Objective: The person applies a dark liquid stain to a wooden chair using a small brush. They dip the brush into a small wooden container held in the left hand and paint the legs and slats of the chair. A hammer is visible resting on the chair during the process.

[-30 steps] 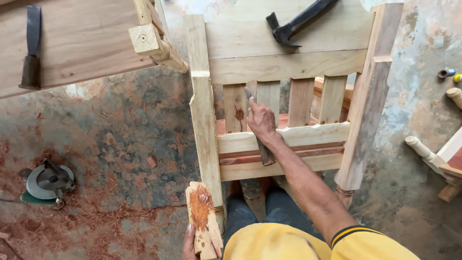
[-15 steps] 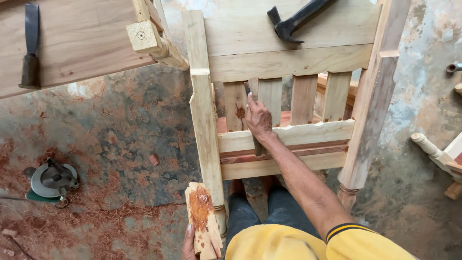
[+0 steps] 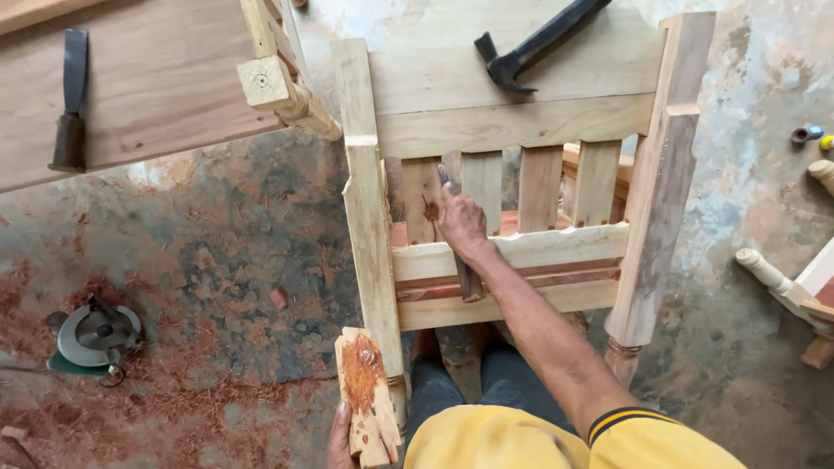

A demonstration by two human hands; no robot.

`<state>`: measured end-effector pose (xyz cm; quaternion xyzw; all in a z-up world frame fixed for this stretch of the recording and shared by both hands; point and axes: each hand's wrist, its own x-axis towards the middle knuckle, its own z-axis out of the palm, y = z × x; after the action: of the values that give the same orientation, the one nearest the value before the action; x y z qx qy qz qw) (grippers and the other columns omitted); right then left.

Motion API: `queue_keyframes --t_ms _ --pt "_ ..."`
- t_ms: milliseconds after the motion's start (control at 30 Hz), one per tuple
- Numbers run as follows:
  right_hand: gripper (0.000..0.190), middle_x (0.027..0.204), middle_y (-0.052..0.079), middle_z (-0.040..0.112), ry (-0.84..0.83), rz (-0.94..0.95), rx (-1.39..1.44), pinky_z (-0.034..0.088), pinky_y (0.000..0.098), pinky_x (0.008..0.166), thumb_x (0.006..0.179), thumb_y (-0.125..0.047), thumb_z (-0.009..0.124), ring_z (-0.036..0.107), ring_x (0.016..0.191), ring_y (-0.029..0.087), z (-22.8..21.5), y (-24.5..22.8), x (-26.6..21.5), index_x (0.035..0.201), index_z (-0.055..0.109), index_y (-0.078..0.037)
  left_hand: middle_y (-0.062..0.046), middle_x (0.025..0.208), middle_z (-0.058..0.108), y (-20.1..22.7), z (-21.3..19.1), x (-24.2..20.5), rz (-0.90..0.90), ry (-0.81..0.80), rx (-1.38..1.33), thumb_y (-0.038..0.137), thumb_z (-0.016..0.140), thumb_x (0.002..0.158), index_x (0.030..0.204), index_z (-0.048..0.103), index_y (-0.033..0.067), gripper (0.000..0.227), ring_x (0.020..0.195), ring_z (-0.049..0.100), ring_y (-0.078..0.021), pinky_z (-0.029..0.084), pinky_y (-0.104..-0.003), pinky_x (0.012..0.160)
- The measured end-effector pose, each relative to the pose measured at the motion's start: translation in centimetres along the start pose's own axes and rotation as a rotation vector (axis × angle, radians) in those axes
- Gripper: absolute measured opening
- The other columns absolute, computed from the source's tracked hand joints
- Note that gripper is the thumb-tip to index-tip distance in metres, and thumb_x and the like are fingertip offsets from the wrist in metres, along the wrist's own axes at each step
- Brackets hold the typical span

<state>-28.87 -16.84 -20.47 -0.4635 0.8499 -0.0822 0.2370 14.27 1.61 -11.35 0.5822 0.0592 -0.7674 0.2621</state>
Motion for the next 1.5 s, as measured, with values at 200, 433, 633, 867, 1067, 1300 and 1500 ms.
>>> queue_keyframes --t_ms 200,433,633,867,1067,1300,1500 --pt "0.038 0.087 0.027 0.07 0.016 -0.013 0.058 0.057 0.0552 0.071 0.097 -0.016 0.053 0.07 0.081 0.045 -1.8 -0.7 0.1 0.131 0.064 -0.002 -0.024 0.126 0.067 -0.7 -3.1 0.3 0.045 -0.043 -0.007 0.038 0.049 0.102 0.145 0.049 -0.0009 0.058 0.11 0.067 -0.0353 0.054 -0.048 0.095" --pt "0.031 0.088 0.025 0.069 -0.086 0.013 0.095 0.055 0.0554 0.076 0.107 -0.023 0.049 0.069 0.085 0.045 -1.4 0.1 -1.6 0.118 0.071 -0.004 -0.025 0.13 0.065 -1.1 -0.6 0.5 0.083 -0.205 -0.176 0.044 0.047 0.103 0.147 0.048 0.0005 0.061 0.111 0.067 -0.0392 0.053 -0.053 0.095" --pt "0.037 0.094 0.025 0.069 -0.012 -0.089 0.548 0.054 0.0475 0.074 0.092 -0.013 0.064 0.07 0.089 0.042 -10.9 -0.6 -12.8 0.128 0.068 -0.006 -0.018 0.135 0.063 2.7 8.2 -2.2 0.012 -0.037 0.046 0.045 0.041 0.104 0.147 0.047 0.0011 0.062 0.116 0.066 -0.0306 0.052 -0.046 0.1" --pt "0.046 0.103 0.019 0.072 -0.13 -0.224 0.541 0.056 0.0431 0.075 0.093 -0.008 0.065 0.07 0.09 0.037 -17.4 1.5 -23.1 0.138 0.063 -0.013 -0.025 0.126 0.066 2.5 18.1 -1.7 -0.033 -0.358 0.031 0.047 0.036 0.11 0.145 0.049 -0.001 0.061 0.107 0.068 -0.0362 0.056 -0.049 0.088" --pt "0.061 0.084 0.015 0.069 -0.317 -0.243 0.045 0.057 0.0486 0.07 0.084 -0.002 0.054 0.07 0.076 0.036 -22.3 1.8 -23.0 0.14 0.063 -0.025 -0.022 0.121 0.07 -0.2 21.2 -1.1 -0.182 -0.331 -0.007 0.046 0.033 0.105 0.142 0.052 0.0009 0.061 0.102 0.072 -0.0374 0.059 -0.048 0.086" --pt "0.056 0.08 0.01 0.07 -0.46 -0.285 -0.263 0.058 0.0501 0.06 0.085 -0.009 0.057 0.073 0.071 0.032 -23.3 0.2 -21.3 0.138 0.062 -0.025 -0.017 0.124 0.069 -1.5 20.1 -1.0 -0.138 -0.338 0.049 0.042 0.041 0.11 0.142 0.054 0.0005 0.054 0.105 0.07 -0.031 0.058 -0.044 0.091" --pt "0.05 0.079 0.01 0.07 -0.395 -0.387 -0.323 0.059 0.0449 0.062 0.085 -0.012 0.06 0.073 0.075 0.03 -21.2 0.6 -20.6 0.134 0.065 -0.019 -0.013 0.124 0.07 -1.3 22.0 -2.8 -0.045 -0.244 0.192 0.038 0.045 0.107 0.141 0.054 0.0016 0.051 0.106 0.071 -0.0227 0.058 -0.039 0.093"
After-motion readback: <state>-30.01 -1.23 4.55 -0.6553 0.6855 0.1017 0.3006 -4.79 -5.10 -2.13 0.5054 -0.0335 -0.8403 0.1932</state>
